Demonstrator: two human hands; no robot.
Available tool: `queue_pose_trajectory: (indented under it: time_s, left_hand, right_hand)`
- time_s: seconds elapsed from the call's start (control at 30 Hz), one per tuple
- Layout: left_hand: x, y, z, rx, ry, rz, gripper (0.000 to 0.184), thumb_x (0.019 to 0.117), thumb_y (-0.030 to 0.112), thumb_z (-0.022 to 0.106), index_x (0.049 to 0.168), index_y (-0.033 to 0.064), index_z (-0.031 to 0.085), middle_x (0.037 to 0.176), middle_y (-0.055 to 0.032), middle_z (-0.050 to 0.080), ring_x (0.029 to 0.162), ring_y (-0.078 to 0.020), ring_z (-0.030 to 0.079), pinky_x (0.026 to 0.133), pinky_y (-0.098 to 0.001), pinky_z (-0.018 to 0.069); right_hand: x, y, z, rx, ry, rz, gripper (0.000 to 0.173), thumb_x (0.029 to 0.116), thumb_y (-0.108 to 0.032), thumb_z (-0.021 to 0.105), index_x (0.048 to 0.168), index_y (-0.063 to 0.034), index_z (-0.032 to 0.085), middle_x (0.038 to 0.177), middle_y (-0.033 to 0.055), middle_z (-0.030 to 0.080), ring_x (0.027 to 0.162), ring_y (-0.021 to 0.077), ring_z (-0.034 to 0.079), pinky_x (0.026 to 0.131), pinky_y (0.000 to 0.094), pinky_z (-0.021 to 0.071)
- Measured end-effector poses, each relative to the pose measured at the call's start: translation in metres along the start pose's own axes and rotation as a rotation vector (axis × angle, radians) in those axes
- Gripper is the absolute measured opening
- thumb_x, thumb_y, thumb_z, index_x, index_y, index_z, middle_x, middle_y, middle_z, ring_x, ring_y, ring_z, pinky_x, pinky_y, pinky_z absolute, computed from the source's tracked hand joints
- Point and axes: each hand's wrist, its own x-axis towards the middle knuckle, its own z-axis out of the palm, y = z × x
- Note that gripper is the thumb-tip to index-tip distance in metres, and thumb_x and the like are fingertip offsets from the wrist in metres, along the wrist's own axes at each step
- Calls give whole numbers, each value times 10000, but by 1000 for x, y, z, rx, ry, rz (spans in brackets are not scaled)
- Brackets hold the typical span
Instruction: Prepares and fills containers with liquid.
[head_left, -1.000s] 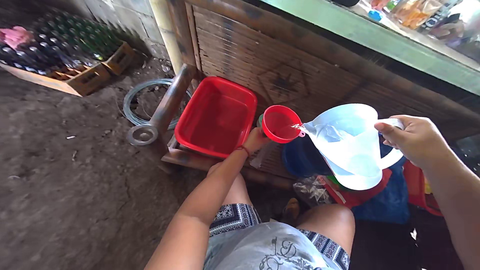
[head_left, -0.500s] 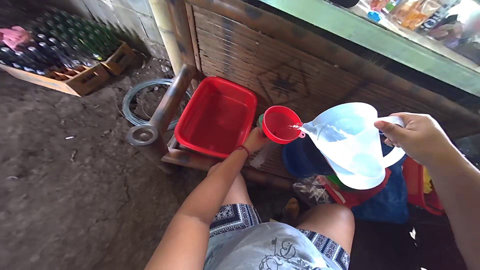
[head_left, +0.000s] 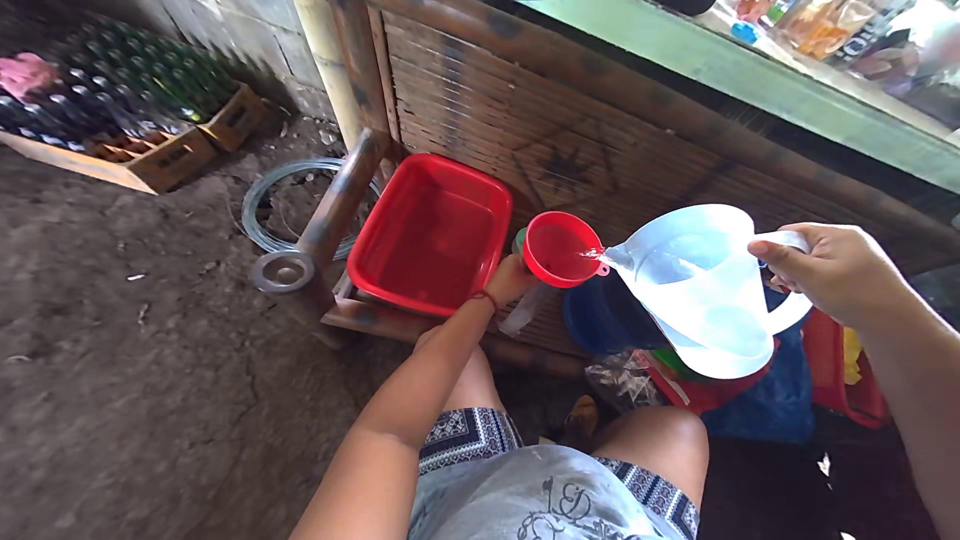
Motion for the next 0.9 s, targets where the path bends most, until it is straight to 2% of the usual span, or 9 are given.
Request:
queue_pose_trajectory:
  time_s: [0.13,0.3,0.63,0.9]
  left_hand:
    - [-1,3,0,31,7,5,152,890,60,752,1004,-31,711,924,-111,724,865,-140,682,860,-394,560]
    - [0,6,-2,78,3,-4,167,896,70,750,1012,-42,705,934,-138,723,879,-177,690,874,-417,557]
    - [1,6,-2,56,-8,-19,164,897,61,751,1015,-41,700,911,-117,718,835,-135,676,836,-379,561]
    - [4,5,-3,85,-25,-5,143,902,61,744,997,-40,710,912,-128,723,849,-163,686,850,-407,559]
  right_hand:
    - [0,0,1,8,-4,-3,341,1009,-354,602,872,-43,628,618,-13,479,532,80,459,540,326,425]
    - [-1,-1,0,14,-3,-15,341,1011,-358,591,870,-49,627,612,-29,473,525,58,452,533,299,422]
    - [0,-6,-4,-19,-13,-20,345,1018,-356,602,880,-42,640,626,-12,492,540,72,464,547,313,426]
    - [1,-7,-5,-9,-14,-8,338,1015,-347,612,883,-38,646,613,-13,497,528,69,469,540,310,434]
